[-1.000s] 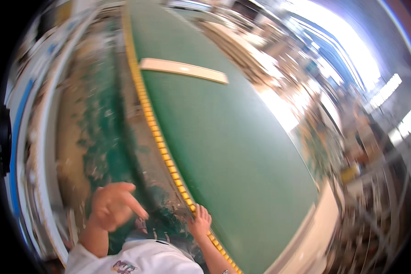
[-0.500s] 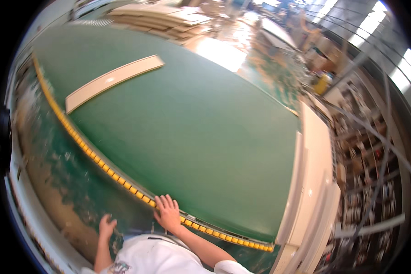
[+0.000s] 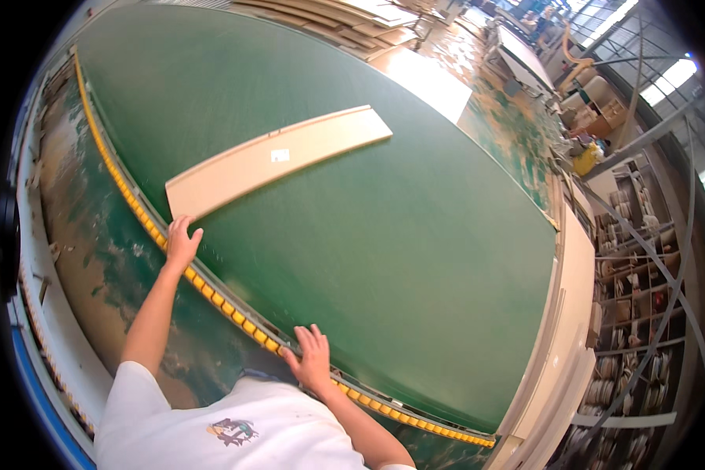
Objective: The person picks up several wooden furniture panels from a work table near a conveyor belt and stacks them on top of a larger pile of panels resting on the floor.
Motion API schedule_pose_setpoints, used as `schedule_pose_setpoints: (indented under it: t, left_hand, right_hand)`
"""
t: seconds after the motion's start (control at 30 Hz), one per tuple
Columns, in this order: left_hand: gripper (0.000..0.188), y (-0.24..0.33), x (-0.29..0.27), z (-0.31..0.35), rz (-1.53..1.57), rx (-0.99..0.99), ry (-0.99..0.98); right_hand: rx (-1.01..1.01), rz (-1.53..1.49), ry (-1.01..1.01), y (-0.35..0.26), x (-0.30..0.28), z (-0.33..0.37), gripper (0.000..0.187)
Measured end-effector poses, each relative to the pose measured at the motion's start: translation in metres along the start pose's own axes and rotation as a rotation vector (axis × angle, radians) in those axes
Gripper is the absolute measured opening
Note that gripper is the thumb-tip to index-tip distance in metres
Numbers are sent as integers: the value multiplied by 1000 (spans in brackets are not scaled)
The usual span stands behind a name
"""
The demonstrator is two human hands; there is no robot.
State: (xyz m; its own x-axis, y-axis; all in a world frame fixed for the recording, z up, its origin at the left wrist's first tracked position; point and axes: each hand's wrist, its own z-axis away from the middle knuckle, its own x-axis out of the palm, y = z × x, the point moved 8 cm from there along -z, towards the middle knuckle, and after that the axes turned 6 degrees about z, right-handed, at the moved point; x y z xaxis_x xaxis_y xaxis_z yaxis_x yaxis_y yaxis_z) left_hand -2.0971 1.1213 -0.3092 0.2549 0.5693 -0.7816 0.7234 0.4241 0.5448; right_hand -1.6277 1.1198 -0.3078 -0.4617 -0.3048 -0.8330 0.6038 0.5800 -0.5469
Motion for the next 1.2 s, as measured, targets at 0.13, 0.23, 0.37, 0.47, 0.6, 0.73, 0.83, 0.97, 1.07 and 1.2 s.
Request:
schedule_pose_setpoints:
  t: [0.13, 0.23, 0.37, 0.47, 0.6, 0.73, 0.83, 0.97, 1.07, 1.2]
  left_hand:
    - [80, -46, 35, -80, -203, -38, -193]
    - [107, -57, 54, -101, -238, -178, -436]
    - [113, -33, 76, -80, -165, -96, -494]
    - [97, 8, 88, -38, -103, 119, -315]
    - [86, 66, 88, -4, -70, 47, -357]
    - [73, 91, 107, 7, 87, -28, -510]
    - [51, 115, 130, 15, 385, -139, -810]
    - [31, 217, 134, 113, 870, -178, -1195]
    - [28, 303, 114, 204, 875, -197, -1411]
    - [33, 397, 89, 341, 861, -232, -1727]
  right_hand:
    - [-61, -113, -119, -39, 46, -58, 64]
    - [-36, -104, -207, -63, 76, -98, 68]
    - [-3, -30, -278, -85, 101, -143, 76]
    - [115, 42, -205, -87, 113, -158, 77]
    - [304, -9, -136, -78, 124, -156, 86]
    - [477, -248, 11, -59, 84, -128, 102]
    - [547, -554, 217, -27, 41, -75, 103]
    - [943, -1213, 578, 34, -16, 43, 77]
    - [897, -1651, 802, 57, -52, 135, 44]
    - [731, -1740, 1014, 55, -108, 254, 44]
